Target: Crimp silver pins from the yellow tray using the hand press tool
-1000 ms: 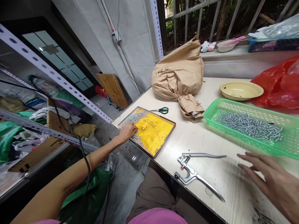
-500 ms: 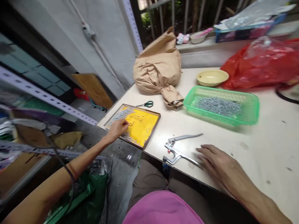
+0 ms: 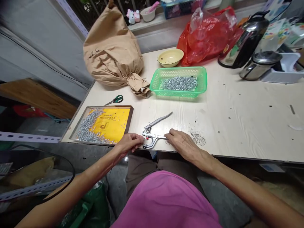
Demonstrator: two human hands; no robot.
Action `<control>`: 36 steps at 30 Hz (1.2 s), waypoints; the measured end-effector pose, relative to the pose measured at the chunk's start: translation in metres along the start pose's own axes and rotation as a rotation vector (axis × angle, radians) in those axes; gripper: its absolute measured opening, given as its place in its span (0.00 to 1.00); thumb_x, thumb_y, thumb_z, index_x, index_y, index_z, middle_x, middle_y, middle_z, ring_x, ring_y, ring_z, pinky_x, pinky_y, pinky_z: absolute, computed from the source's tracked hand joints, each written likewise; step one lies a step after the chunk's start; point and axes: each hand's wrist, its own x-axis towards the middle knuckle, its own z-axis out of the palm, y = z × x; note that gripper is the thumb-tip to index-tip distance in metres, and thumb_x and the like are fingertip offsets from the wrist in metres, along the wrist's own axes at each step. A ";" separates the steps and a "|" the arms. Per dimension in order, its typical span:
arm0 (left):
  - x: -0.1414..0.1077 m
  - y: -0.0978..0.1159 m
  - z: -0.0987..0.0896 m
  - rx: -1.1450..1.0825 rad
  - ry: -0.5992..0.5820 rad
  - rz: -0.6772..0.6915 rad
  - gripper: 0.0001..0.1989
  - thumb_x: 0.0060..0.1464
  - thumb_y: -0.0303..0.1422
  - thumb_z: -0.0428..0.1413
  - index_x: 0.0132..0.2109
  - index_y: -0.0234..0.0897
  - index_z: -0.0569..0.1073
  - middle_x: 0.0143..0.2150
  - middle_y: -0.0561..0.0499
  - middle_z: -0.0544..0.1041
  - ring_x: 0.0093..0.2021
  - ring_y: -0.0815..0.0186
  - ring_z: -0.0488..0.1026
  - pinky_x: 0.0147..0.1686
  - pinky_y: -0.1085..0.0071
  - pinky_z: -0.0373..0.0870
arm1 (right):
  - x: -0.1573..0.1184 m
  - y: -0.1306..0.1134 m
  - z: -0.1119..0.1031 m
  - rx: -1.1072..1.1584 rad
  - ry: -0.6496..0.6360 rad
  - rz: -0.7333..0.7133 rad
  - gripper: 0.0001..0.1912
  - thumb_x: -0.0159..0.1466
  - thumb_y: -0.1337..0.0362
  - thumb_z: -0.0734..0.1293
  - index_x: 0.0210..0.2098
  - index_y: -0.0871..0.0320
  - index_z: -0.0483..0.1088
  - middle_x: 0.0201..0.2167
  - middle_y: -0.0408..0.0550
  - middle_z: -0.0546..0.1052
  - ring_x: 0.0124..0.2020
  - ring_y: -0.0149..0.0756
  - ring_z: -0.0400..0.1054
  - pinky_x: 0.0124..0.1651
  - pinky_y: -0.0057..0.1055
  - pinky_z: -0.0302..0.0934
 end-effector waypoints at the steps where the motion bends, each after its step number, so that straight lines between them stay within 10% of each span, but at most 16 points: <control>1: 0.001 -0.001 0.000 0.005 0.002 -0.014 0.06 0.47 0.31 0.57 0.31 0.30 0.73 0.16 0.59 0.65 0.13 0.78 0.56 0.12 0.80 0.51 | 0.000 0.000 0.000 0.006 -0.001 0.003 0.13 0.69 0.66 0.54 0.44 0.57 0.68 0.35 0.48 0.69 0.33 0.32 0.63 0.32 0.29 0.54; 26: 0.018 0.003 -0.004 0.200 -0.189 -0.136 0.13 0.43 0.38 0.62 0.25 0.32 0.70 0.16 0.57 0.67 0.13 0.77 0.62 0.13 0.80 0.55 | 0.000 -0.001 -0.009 -0.039 0.035 -0.020 0.13 0.67 0.60 0.57 0.47 0.57 0.68 0.41 0.54 0.70 0.39 0.38 0.64 0.37 0.33 0.58; 30: 0.016 0.003 -0.003 0.202 -0.188 -0.130 0.13 0.44 0.38 0.61 0.25 0.32 0.69 0.16 0.58 0.67 0.13 0.77 0.62 0.13 0.80 0.54 | 0.016 0.021 -0.017 -0.118 0.082 -0.044 0.37 0.59 0.44 0.64 0.59 0.60 0.58 0.62 0.65 0.54 0.60 0.56 0.52 0.52 0.49 0.56; 36: 0.011 0.006 0.000 0.184 -0.158 -0.129 0.13 0.44 0.36 0.61 0.24 0.32 0.68 0.15 0.59 0.65 0.13 0.77 0.61 0.12 0.81 0.54 | 0.050 0.051 -0.013 -0.170 -0.063 -0.140 0.55 0.48 0.34 0.65 0.63 0.62 0.51 0.62 0.66 0.55 0.63 0.62 0.44 0.57 0.56 0.47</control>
